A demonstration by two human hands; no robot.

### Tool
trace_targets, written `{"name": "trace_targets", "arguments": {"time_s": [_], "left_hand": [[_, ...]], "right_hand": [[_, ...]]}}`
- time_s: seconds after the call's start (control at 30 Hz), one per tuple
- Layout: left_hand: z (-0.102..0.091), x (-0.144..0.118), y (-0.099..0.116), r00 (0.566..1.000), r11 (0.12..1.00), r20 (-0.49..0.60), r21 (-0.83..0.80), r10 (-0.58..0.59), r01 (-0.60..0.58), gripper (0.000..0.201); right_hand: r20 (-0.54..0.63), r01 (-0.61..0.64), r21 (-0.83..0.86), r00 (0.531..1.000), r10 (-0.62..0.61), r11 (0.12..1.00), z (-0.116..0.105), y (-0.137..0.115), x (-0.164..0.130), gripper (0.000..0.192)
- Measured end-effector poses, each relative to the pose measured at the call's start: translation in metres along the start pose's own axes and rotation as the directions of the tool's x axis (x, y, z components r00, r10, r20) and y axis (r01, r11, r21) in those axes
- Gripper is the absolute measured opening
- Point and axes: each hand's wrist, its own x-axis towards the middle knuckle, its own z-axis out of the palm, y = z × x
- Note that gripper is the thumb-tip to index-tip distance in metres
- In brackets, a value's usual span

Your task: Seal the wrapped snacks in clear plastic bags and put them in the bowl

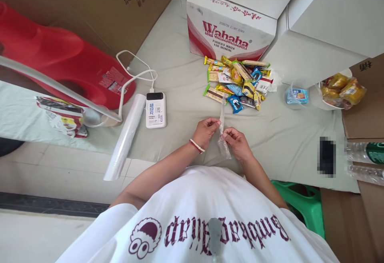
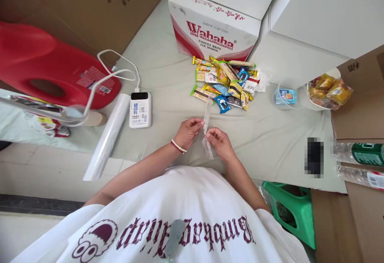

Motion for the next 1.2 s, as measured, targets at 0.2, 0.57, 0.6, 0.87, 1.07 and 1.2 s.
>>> {"name": "trace_targets", "arguments": {"time_s": [0.2, 0.57, 0.6, 0.87, 1.07, 1.2], "left_hand": [[0.001, -0.003, -0.006, 0.995, 0.994, 0.056, 0.059, 0.087, -0.090, 0.037], [-0.003, -0.013, -0.006, 0.900, 0.760, 0.148, 0.489, 0.411, -0.428, 0.013], [-0.003, -0.013, -0.007, 0.907, 0.779, 0.134, 0.472, 0.400, -0.413, 0.013], [0.002, -0.007, -0.010, 0.965, 0.940, 0.074, 0.217, 0.253, -0.264, 0.034], [-0.001, -0.007, -0.009, 0.984, 0.974, 0.071, 0.145, 0.165, -0.173, 0.043], [-0.009, -0.006, -0.006, 0.989, 0.985, 0.033, 0.095, 0.143, -0.146, 0.041]], "right_hand": [[-0.049, 0.061, -0.156, 0.996, -0.070, 0.986, -0.008, -0.007, 0.004, 0.039], [-0.167, 0.134, -0.229, 0.970, -0.175, 0.964, -0.002, -0.008, 0.023, 0.027], [-0.166, 0.138, -0.224, 0.970, -0.177, 0.965, -0.003, -0.007, 0.024, 0.026], [-0.071, 0.267, -0.348, 0.948, -0.309, 0.899, -0.003, -0.014, 0.022, 0.018], [-0.158, 0.184, -0.245, 0.961, -0.226, 0.952, -0.004, -0.010, 0.019, 0.024], [-0.210, 0.134, -0.098, 0.966, -0.152, 0.986, -0.013, -0.010, 0.016, 0.026]]}}
